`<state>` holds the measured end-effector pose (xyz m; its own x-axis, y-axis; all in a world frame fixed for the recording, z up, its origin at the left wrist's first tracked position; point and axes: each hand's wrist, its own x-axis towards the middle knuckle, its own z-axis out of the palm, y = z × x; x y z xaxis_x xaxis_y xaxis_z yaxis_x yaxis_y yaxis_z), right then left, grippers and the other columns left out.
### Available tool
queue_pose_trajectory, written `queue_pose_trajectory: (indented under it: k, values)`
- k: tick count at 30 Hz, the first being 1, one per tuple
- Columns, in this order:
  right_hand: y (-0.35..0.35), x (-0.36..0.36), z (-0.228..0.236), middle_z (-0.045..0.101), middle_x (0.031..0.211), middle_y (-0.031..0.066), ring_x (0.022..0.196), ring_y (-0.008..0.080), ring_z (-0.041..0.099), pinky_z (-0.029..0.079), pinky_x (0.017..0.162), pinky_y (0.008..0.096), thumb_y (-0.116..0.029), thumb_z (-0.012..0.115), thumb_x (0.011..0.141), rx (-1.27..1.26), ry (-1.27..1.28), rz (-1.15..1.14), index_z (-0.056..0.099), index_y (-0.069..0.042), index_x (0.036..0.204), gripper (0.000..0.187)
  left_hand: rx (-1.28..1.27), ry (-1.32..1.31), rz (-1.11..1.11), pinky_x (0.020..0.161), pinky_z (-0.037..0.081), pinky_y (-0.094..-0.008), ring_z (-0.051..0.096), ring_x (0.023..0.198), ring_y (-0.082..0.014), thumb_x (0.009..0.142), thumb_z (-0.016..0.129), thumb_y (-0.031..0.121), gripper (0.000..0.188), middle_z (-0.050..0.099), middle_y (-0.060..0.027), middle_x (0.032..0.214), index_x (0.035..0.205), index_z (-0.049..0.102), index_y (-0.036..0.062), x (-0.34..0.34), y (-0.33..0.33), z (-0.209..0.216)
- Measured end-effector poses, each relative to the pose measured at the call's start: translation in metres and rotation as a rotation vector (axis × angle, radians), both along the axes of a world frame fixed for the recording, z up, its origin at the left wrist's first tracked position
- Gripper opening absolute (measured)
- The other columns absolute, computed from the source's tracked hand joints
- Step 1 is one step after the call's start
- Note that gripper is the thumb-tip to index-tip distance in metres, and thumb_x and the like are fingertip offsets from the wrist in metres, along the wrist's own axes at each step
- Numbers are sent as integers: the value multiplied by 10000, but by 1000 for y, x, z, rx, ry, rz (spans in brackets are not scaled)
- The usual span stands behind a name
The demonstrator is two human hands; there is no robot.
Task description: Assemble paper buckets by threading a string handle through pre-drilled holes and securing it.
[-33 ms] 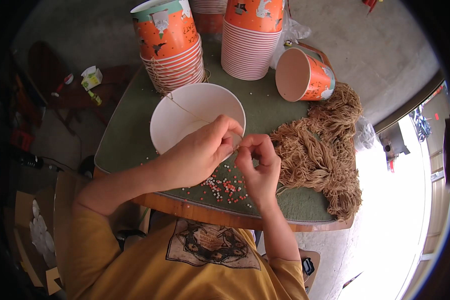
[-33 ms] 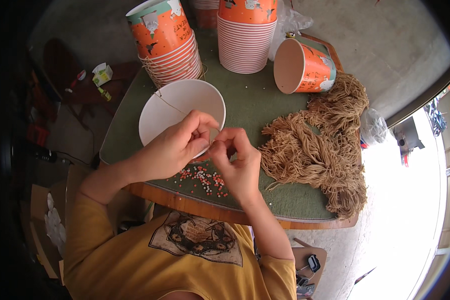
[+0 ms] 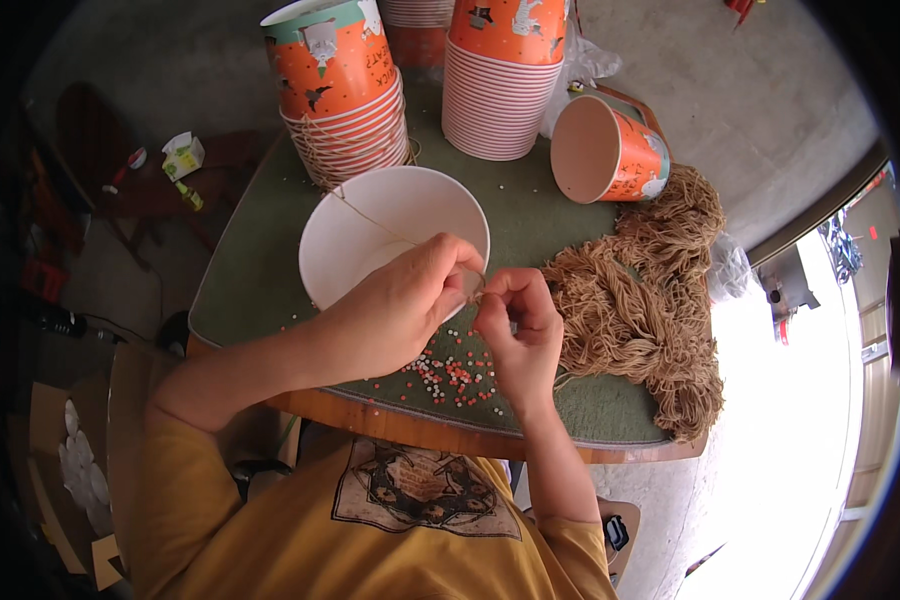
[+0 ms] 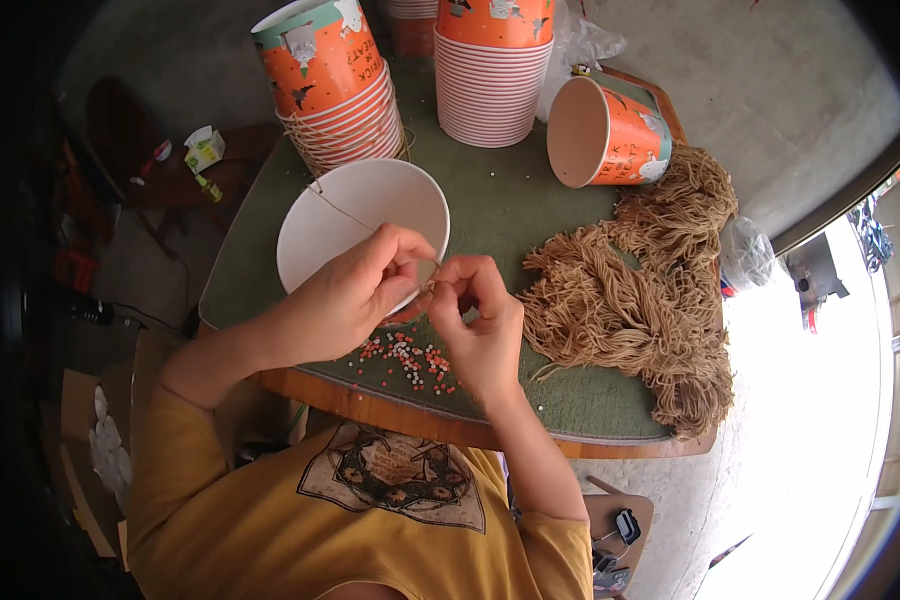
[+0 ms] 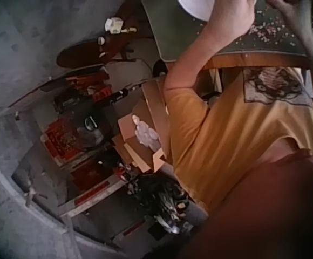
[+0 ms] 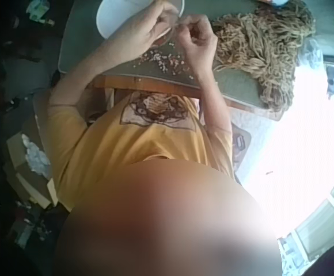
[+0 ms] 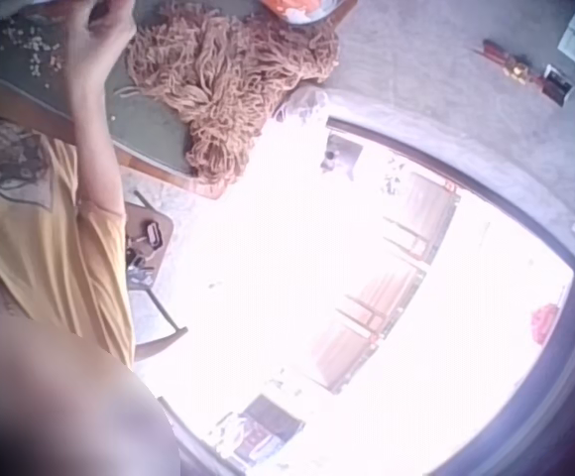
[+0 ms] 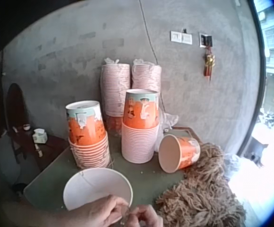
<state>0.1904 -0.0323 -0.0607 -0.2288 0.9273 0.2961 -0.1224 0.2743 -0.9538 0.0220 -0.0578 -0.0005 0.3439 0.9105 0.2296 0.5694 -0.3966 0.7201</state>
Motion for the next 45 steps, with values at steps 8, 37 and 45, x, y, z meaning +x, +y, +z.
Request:
queue_pose_trajectory:
  k: [8,37,45]
  values:
    - [-8,2,-5,556,699,-34,656,14,507,443,602,202,-1,572,875,-126,37,47,529,-24,897,54,408,220,44,746,451,-415,530,867,-325,835,580,-49,203,477,-125,910,994,482,32,2,-1,-6]
    - [-43,-13,-24,628,858,72,702,260,582,496,584,356,75,701,678,846,-500,-85,494,-74,986,400,-428,-899,401,737,452,-202,531,821,-26,952,592,87,103,600,20,901,1016,604,7,12,-55,-43]
    - [-37,-18,-14,616,856,47,698,245,563,494,594,348,-9,709,659,905,-528,36,519,-85,949,355,-472,-1191,516,786,451,-262,574,811,-96,926,578,115,88,618,-18,861,935,616,35,5,-40,-48]
